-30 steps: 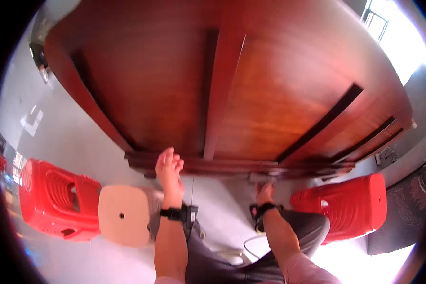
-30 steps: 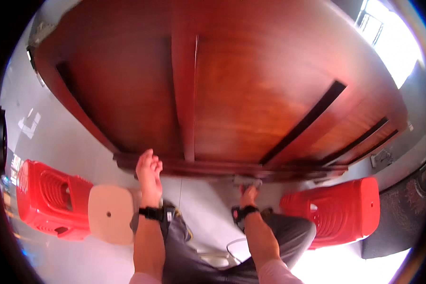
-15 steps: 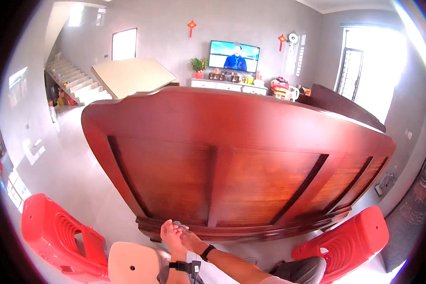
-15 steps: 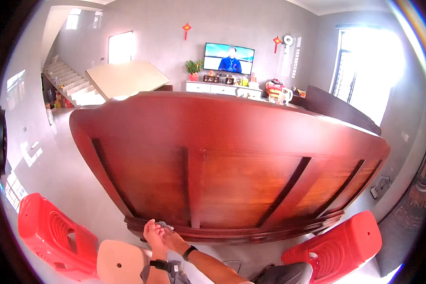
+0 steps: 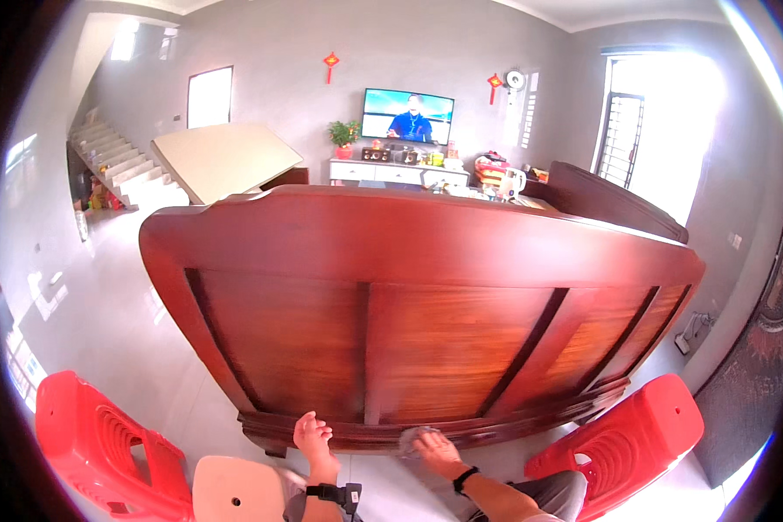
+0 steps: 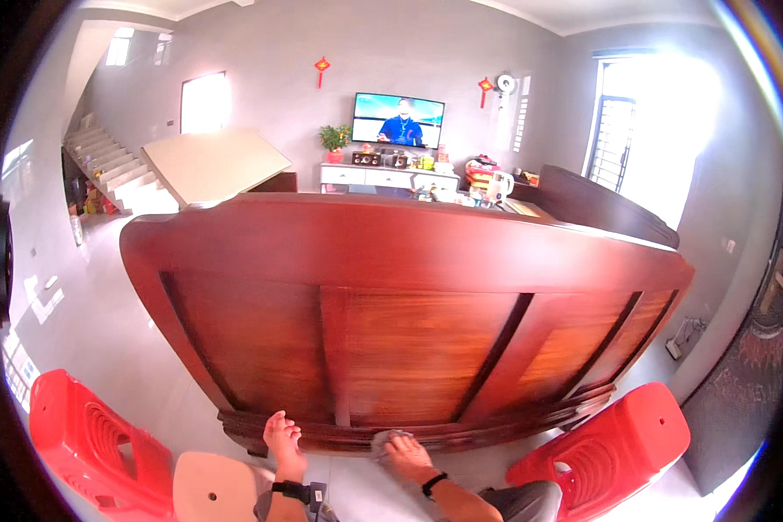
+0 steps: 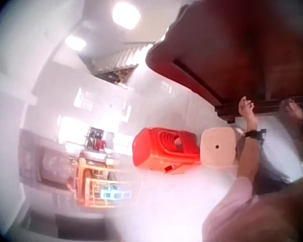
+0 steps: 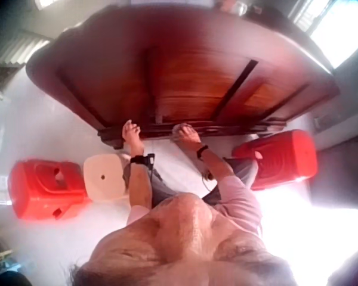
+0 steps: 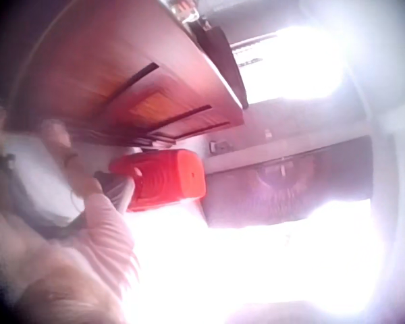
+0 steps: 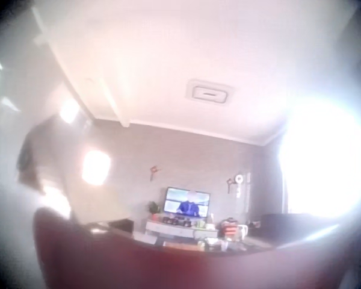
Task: The person wipes the headboard and lower wooden frame of a bed with a cloth, moving from top to bottom and around the base while sitting on the floor.
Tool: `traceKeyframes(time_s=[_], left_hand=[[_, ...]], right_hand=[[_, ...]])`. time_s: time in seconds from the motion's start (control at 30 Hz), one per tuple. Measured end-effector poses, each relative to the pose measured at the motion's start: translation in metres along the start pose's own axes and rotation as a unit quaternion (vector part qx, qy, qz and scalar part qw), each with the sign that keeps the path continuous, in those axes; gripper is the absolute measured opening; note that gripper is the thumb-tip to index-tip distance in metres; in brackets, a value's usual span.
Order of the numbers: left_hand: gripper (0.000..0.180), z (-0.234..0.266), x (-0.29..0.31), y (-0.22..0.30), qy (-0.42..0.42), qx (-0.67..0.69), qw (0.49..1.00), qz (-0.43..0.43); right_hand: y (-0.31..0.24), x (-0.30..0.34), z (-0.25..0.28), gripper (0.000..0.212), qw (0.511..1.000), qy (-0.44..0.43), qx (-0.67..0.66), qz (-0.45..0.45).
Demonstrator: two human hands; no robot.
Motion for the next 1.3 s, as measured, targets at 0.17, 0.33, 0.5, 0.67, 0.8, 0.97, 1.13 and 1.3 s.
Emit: traceKeyframes(time_s=[0.17,0.33,0.5,0.67,0.8,0.97,1.13,1.3], left_hand=[[0.01,-0.012,0.01,-0.004,-0.017,-0.012,1.0,0.001],[0.009,-0.02,0.01,-0.016,-0.028,-0.052,0.998,0.023],[0.013,-0.034,0.026,0.011,-0.024,-0.057,0.998,0.008],[0.018,-0.057,0.022,-0.035,-0.015,-0.063,0.996,0.069],[0.017,-0.03,0.025,0.009,-0.041,-0.07,0.997,0.009],[0.015,-0.036,0.024,-0.001,-0.06,-0.047,0.997,0.022],[0.015,-0.02,0.023,0.015,-0.048,-0.03,0.998,-0.004],[0.016,-0.039,0.021,0.014,-0.083,-0.051,0.995,0.005]], right_hand=[[0.079,0.067,0.003,0.03,0.995,0.033,0.055,-0.083],[0.154,0.117,-0.014,0.027,0.952,0.054,0.02,-0.299],[0.188,0.127,0.008,0.028,0.865,0.099,0.09,-0.484],[0.219,0.254,-0.11,0.032,0.888,-0.115,0.062,-0.44],[0.111,0.203,-0.146,0.034,0.932,-0.245,-0.119,-0.238],[-0.032,0.104,-0.147,0.023,0.827,-0.096,-0.509,-0.221],[-0.166,-0.02,-0.187,0.025,0.546,-0.094,-0.785,-0.276],[-0.176,-0.072,-0.26,0.018,0.623,0.009,-0.729,-0.284]])
Point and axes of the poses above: each hand's wrist, its own x-axis away from the middle knuckle, its own z-axis out of the back of the hand, y = z × x, the point moved 5 cm from there along -x, towards the middle knuckle, and after that the axes turned 1 degree about x, right-handed, at the moved point
